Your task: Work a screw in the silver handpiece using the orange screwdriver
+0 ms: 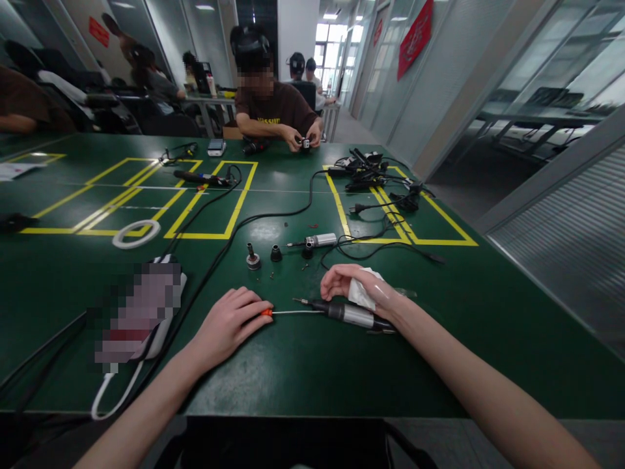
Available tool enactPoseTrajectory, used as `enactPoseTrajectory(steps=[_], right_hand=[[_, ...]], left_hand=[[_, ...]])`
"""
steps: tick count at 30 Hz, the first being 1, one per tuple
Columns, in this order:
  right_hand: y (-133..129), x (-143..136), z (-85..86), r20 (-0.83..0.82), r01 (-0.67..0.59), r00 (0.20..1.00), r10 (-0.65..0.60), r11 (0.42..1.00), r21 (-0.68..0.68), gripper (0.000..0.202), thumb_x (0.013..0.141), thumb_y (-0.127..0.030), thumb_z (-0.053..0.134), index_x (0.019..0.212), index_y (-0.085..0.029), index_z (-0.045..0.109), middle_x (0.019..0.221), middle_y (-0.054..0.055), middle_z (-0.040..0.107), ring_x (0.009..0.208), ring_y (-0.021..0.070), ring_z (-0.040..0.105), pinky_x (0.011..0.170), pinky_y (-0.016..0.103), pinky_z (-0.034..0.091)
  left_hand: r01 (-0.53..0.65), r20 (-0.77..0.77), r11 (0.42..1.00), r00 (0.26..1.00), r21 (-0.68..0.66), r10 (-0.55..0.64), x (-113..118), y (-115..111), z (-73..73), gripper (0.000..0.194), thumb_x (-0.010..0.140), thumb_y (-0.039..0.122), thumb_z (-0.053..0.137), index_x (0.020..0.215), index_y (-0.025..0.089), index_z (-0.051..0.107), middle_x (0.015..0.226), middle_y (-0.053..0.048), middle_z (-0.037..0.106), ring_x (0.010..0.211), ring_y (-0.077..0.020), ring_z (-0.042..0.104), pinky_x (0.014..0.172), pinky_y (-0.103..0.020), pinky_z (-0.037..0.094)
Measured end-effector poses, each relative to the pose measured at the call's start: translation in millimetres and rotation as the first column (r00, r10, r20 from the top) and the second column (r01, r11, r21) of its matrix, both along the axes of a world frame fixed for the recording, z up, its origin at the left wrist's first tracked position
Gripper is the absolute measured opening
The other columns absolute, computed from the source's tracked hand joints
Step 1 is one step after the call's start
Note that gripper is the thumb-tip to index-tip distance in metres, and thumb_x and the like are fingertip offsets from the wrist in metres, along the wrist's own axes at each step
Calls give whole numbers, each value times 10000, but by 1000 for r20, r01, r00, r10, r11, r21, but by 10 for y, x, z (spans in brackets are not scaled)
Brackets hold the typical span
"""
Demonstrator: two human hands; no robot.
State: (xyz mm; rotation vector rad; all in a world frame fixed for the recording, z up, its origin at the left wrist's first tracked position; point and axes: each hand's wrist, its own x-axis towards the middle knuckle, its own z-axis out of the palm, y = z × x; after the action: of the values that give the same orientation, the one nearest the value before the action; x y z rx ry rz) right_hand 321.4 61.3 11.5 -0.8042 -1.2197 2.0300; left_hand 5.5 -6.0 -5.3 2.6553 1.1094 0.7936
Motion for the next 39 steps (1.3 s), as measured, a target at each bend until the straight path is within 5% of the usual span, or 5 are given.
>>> enactPoseTrajectory(steps=[5,14,28,39], right_hand=[[-8,-16,4,-8,50,999,-50,998,-44,401,786,-521,865,774,-126,794,799,90,786,737,184,723,794,312,580],[-17,-36,-36,80,51,995,-53,998,25,365,829,-481,830,781,-120,797,876,110,789,898,224,747,996,373,551],[-25,-86,22,104,-102,989,101,995,7,438,817,-540,847,831,-104,817,947,136,809,992,249,762,1090,411,522],[-27,-80,33,122,-146,982,145,989,-3,416,835,-528,821,817,-112,814,936,133,812,927,211,737,1013,362,547]], left_hand=[[-1,-57,1000,998,4,1,6,13,0,406,1153,430,425,1121,202,759,985,-55,738,881,-191,633,790,-329,433],[-25,-69,1000,997,-1,25,22,26,5,449,1160,450,381,1159,187,746,994,-66,735,886,-198,632,793,-334,441],[-32,-11,998,999,-49,31,17,13,-48,332,1141,358,468,1177,166,736,1010,-85,724,904,-209,656,787,-318,542],[-64,40,995,997,-70,67,60,-43,8,156,1034,294,634,1133,185,685,981,-67,729,891,-223,673,805,-338,543]])
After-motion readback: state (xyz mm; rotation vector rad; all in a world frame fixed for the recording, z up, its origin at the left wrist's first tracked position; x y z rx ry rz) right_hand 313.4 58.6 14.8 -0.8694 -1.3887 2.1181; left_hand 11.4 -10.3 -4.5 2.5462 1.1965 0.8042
